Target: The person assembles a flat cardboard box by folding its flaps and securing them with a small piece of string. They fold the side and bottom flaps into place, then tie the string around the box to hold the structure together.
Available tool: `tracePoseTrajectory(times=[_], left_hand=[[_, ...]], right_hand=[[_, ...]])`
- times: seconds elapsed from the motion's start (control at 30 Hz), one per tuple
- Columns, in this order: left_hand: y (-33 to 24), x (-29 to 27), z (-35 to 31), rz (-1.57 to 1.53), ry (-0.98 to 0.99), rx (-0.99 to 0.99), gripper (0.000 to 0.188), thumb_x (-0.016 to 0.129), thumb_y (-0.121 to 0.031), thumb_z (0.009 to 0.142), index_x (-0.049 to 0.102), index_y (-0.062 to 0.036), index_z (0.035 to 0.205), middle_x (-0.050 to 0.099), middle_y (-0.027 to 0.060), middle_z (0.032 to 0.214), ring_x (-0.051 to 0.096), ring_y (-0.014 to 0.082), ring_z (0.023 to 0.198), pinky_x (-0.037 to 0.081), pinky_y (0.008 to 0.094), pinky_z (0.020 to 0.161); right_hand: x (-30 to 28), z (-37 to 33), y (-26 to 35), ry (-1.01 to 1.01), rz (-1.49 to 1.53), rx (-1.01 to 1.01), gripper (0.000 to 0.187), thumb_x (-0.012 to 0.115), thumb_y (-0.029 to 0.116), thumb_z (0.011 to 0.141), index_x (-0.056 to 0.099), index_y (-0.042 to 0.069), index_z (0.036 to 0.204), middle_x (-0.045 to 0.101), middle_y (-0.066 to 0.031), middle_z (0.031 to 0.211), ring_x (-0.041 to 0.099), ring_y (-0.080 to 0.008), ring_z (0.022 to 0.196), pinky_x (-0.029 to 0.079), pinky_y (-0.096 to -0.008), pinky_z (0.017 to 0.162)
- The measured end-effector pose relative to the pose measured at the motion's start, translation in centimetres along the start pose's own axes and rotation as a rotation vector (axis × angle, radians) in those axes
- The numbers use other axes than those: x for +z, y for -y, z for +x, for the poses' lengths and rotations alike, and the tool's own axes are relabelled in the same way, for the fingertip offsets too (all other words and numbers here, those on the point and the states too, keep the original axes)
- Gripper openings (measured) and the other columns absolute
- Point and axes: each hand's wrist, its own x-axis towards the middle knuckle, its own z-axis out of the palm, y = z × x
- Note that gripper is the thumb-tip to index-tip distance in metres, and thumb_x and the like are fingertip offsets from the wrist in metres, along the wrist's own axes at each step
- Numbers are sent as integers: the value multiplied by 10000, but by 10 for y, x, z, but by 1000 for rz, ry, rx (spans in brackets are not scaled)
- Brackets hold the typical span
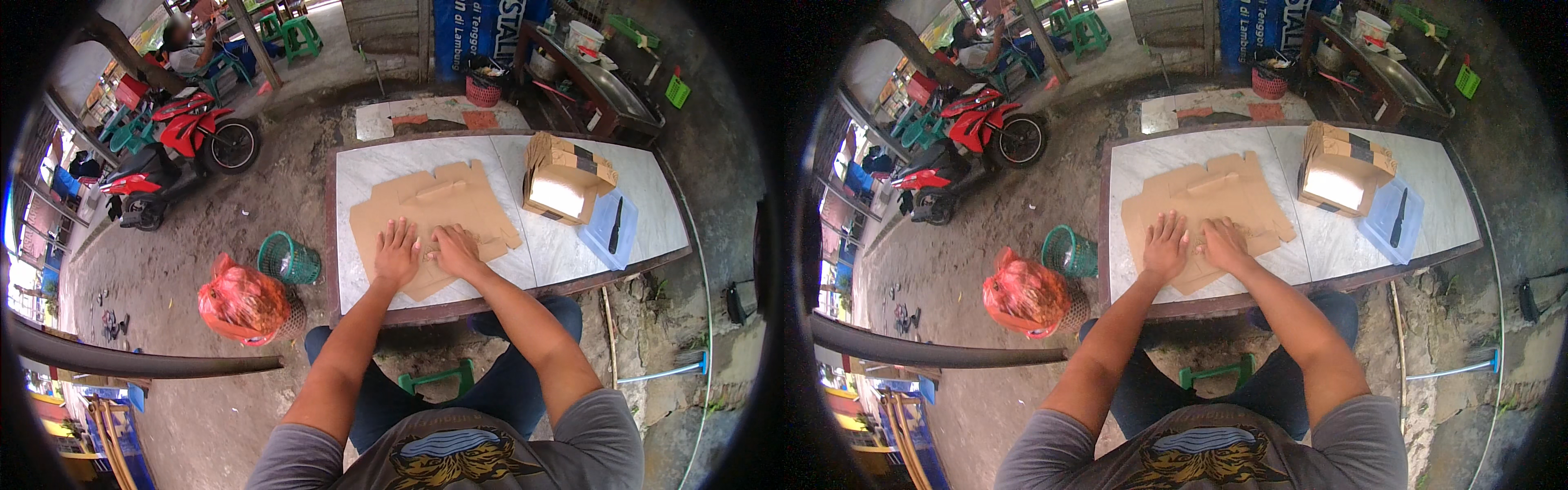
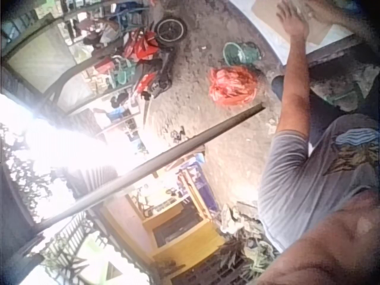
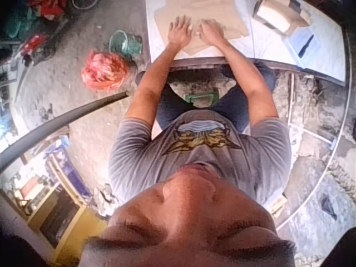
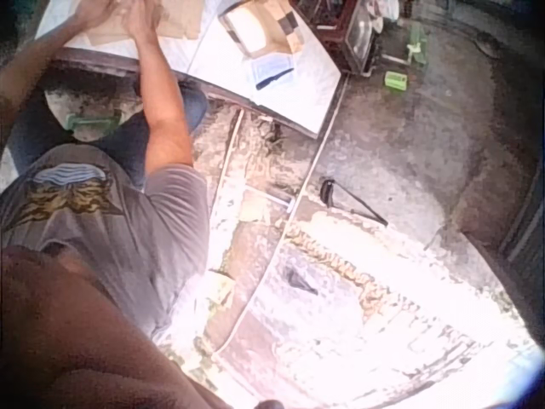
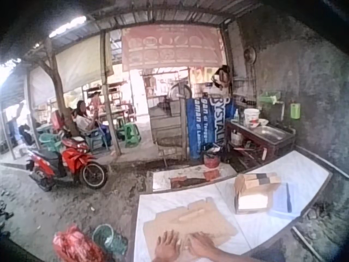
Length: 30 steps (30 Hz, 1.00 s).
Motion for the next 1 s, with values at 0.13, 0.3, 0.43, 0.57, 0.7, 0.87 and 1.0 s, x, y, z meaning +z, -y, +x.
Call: tracePoseTrajectory(times=[0.13, 0.3, 0.43, 0.57, 0.7, 0.87, 1.0], left_hand=[[0, -18, -3, -2, 143, 38, 789, 442, -658, 1021, 371, -157, 1626, 220, 159, 1727, 162, 385, 1601, 161, 610, 1262], [5, -16, 0, 73, 194, 75, 899, 440, -737, 982, 273, -176, 1664, 144, 171, 1744, 102, 396, 1610, 121, 628, 1263], [-5, -23, 2, 88, 277, 15, 887, 436, -706, 990, 233, -180, 1676, 101, 137, 1758, 51, 370, 1619, 55, 678, 1250], [-11, -28, 3, 105, 334, -33, 870, 445, -674, 998, 205, -193, 1683, 66, 117, 1765, 12, 355, 1624, 25, 713, 1234], [-12, -28, 4, 116, 346, -27, 871, 430, -692, 1002, 197, -202, 1684, 76, 136, 1761, 17, 376, 1621, 54, 731, 1223], [-7, -25, 3, 126, 341, -7, 864, 445, -670, 1005, 191, -201, 1685, 62, 141, 1761, 14, 381, 1620, 65, 735, 1221], [-7, -23, 2, 103, 315, 10, 854, 466, -657, 999, 220, -204, 1680, 82, 131, 1762, 35, 384, 1620, 47, 745, 1214]], right_hand=[[-26, 6, 14, 137, -162, 180, 508, 816, 452, 816, 676, 98, 1153, 662, -135, 1236, 548, -329, 1238, 406, -515, 1040], [-11, 4, 11, -27, -255, 184, 430, 804, 427, 837, 677, 114, 1103, 627, -103, 1155, 531, -305, 1181, 357, -555, 1047], [-3, -19, 14, -239, -265, -13, 368, 740, 398, 896, 704, 99, 1107, 606, -142, 1263, 503, -338, 1269, 321, -624, 1106], [-6, -58, 25, -230, -228, -127, 364, 673, 403, 951, 746, 92, 1125, 566, -183, 1413, 440, -381, 1400, 266, -673, 1168], [0, -70, 25, -252, -200, -142, 361, 652, 406, 973, 778, 107, 1131, 525, -177, 1496, 381, -393, 1470, 240, -678, 1191], [-6, -64, 28, -165, -152, -81, 400, 612, 443, 997, 803, 130, 1156, 495, -171, 1541, 324, -396, 1513, 218, -678, 1202], [-8, -61, 28, -91, -191, -11, 431, 567, 484, 1017, 813, 167, 1174, 461, -170, 1581, 261, -396, 1545, 186, -682, 1215]])
